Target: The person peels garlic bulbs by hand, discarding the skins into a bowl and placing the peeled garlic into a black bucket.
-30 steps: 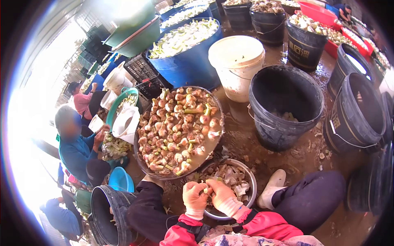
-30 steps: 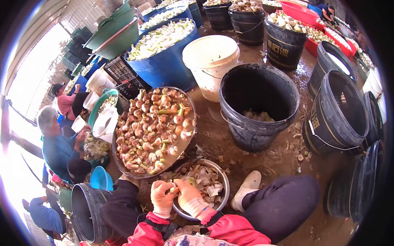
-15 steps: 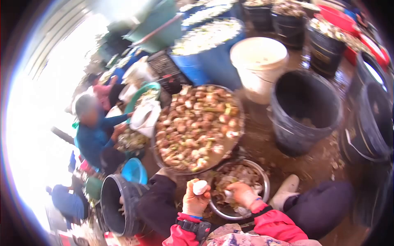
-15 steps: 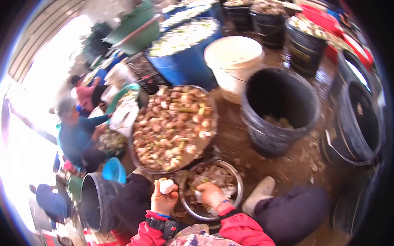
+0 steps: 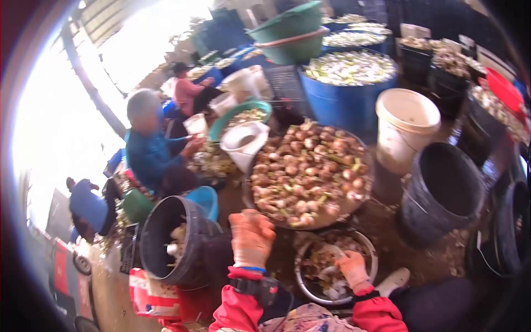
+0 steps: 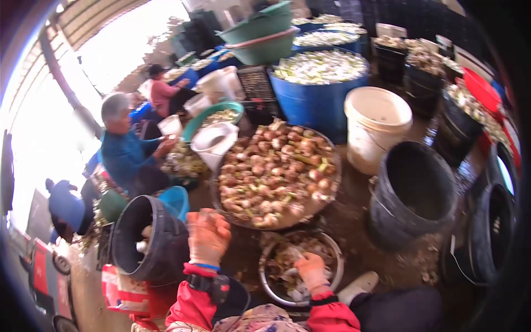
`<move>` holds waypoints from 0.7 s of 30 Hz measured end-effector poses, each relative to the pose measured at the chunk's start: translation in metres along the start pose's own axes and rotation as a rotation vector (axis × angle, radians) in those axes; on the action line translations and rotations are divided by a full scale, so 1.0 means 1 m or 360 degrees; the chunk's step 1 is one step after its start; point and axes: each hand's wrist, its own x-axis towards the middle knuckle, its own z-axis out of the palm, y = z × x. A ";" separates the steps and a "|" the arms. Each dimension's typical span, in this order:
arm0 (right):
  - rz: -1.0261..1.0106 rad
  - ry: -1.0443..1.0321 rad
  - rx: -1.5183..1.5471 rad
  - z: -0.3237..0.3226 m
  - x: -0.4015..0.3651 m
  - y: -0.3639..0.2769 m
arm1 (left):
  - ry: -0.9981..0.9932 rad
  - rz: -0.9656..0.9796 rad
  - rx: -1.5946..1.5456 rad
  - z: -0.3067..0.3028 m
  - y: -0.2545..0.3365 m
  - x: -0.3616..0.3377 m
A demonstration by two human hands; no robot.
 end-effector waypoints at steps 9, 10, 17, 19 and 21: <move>0.0042 -0.0114 0.0054 0.001 -0.005 -0.010 | 0.0081 -0.1020 0.1380 0.008 -0.145 -0.020; -0.0015 -0.0214 0.0003 0.000 -0.004 -0.009 | 0.0086 -0.1034 0.1385 0.004 -0.144 -0.017; 0.0186 -0.1182 0.0641 -0.033 -0.006 -0.023 | -0.0349 -0.1669 0.2604 -0.044 -0.152 0.047; 0.0186 -0.1095 0.0757 -0.031 -0.002 -0.014 | -0.0577 -0.0930 0.2939 -0.037 -0.150 0.063; 0.0058 -0.0486 0.0355 -0.019 0.009 0.006 | -0.0683 0.0004 0.3139 -0.031 -0.157 0.093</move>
